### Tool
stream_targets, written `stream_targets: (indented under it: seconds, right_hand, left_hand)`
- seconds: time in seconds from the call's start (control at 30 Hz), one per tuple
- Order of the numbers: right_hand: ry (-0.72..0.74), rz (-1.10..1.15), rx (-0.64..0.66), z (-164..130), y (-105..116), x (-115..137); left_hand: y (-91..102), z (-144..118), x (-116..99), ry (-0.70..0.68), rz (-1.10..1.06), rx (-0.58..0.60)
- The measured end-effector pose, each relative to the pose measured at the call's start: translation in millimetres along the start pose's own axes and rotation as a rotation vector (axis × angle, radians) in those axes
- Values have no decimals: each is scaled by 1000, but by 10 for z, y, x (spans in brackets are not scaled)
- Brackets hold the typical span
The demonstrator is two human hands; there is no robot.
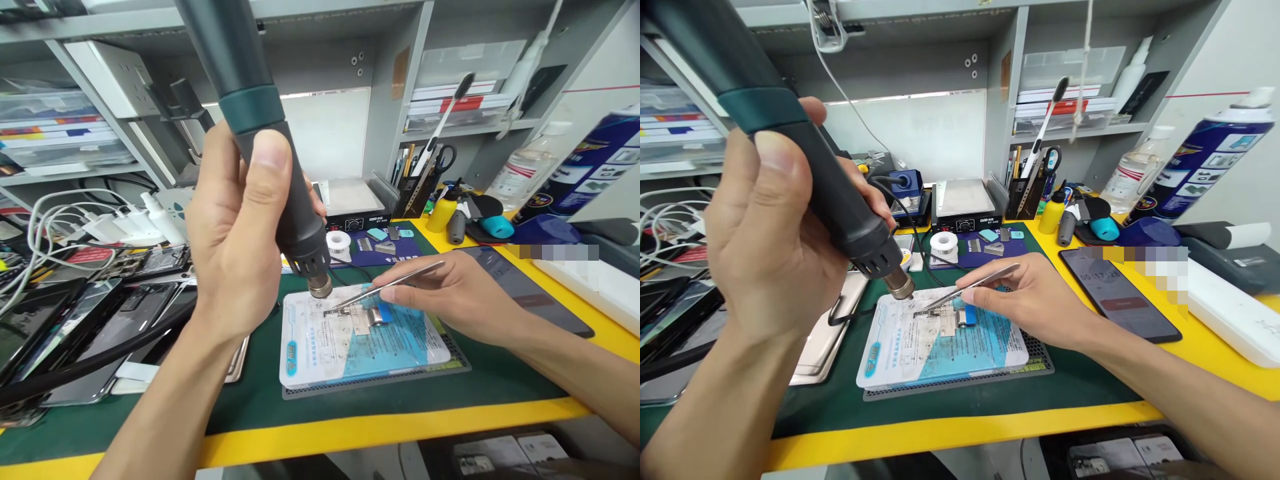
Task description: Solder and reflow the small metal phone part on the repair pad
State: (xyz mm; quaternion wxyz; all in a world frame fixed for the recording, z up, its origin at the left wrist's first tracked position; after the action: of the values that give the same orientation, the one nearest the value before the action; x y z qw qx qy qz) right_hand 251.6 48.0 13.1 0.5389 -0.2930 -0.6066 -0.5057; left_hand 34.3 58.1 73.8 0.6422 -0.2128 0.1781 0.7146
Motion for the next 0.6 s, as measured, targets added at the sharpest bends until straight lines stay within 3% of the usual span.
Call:
stream_targets:
  seconds: [0.23, 0.6]
  right_hand:
    - [-5, 29, 4, 11, -9, -28]
    - [1, 60, 14, -6, -3, -18]
  left_hand:
    - [-28, -25, -95, 21, 23, 46]
    - [-42, -39, -74, 31, 2, 91]
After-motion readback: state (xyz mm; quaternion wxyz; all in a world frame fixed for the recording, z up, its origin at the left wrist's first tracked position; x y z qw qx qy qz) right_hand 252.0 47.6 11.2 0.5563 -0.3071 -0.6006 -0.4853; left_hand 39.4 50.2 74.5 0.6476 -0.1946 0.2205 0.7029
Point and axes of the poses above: each hand's wrist, its own z-axis towards the middle knuckle, its own y-axis out of the back of the hand, x = y × z, the point moved 3 cm from there along z, towards the middle knuckle, and after that the axes turned 8 degrees about z, right-handed, at the moved point
